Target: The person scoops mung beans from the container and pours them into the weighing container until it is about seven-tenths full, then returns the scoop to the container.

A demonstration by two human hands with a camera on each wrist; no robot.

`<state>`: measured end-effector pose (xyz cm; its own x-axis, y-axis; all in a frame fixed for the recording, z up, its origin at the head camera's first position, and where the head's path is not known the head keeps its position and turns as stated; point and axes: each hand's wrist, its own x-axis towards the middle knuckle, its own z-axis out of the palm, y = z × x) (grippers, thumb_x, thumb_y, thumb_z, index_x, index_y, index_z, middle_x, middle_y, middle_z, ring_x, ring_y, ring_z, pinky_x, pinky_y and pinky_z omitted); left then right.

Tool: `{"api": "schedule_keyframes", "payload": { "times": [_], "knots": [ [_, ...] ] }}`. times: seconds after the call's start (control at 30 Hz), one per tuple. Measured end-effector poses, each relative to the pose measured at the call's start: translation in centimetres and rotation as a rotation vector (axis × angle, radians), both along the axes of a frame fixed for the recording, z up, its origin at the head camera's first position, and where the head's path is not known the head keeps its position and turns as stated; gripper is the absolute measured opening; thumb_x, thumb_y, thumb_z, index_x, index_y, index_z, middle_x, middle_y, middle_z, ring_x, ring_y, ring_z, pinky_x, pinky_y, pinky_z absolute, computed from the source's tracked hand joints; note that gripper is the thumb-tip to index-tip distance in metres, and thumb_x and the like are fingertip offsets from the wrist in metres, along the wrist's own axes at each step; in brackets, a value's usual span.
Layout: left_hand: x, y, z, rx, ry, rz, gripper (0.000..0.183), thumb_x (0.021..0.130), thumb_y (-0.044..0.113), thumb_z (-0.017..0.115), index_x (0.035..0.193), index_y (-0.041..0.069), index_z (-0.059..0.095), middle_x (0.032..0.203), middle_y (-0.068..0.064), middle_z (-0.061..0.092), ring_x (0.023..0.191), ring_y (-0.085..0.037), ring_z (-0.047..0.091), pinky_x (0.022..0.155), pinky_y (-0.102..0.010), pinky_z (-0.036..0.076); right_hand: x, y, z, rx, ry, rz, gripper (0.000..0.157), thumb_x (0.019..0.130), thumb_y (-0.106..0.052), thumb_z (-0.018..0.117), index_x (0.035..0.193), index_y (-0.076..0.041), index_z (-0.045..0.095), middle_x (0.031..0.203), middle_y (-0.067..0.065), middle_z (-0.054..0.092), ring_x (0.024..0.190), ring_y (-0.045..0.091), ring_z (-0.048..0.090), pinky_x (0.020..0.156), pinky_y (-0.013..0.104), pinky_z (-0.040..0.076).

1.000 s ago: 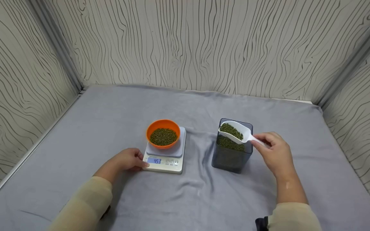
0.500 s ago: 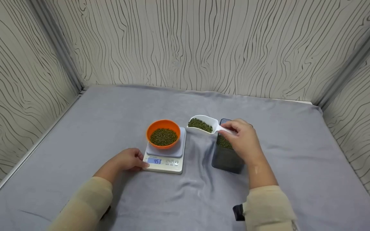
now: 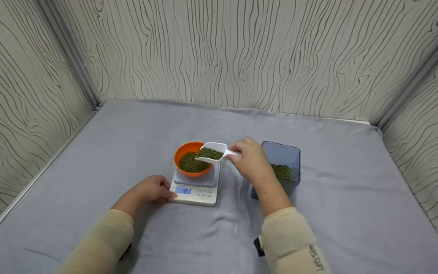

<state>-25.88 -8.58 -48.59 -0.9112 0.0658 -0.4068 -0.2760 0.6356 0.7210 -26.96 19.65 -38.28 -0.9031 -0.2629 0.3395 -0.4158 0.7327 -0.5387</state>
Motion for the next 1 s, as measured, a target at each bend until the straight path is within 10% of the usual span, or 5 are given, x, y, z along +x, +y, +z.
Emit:
{"api": "schedule_keyframes", "payload": {
  "times": [1.0],
  "knots": [
    [0.0, 0.1, 0.0, -0.010, 0.003, 0.004, 0.031, 0.070, 0.022, 0.079, 0.076, 0.008, 0.052, 0.066, -0.002, 0.050, 0.063, -0.015, 0.048, 0.056, -0.025, 0.039, 0.7, -4.6, 2.2, 0.476, 0.496, 0.165, 0.016, 0.070, -0.001, 0.074, 0.077, 0.002, 0.060, 0.076, 0.009, 0.048, 0.073, 0.028, 0.047, 0.069, 0.038, 0.041]
  ]
}}
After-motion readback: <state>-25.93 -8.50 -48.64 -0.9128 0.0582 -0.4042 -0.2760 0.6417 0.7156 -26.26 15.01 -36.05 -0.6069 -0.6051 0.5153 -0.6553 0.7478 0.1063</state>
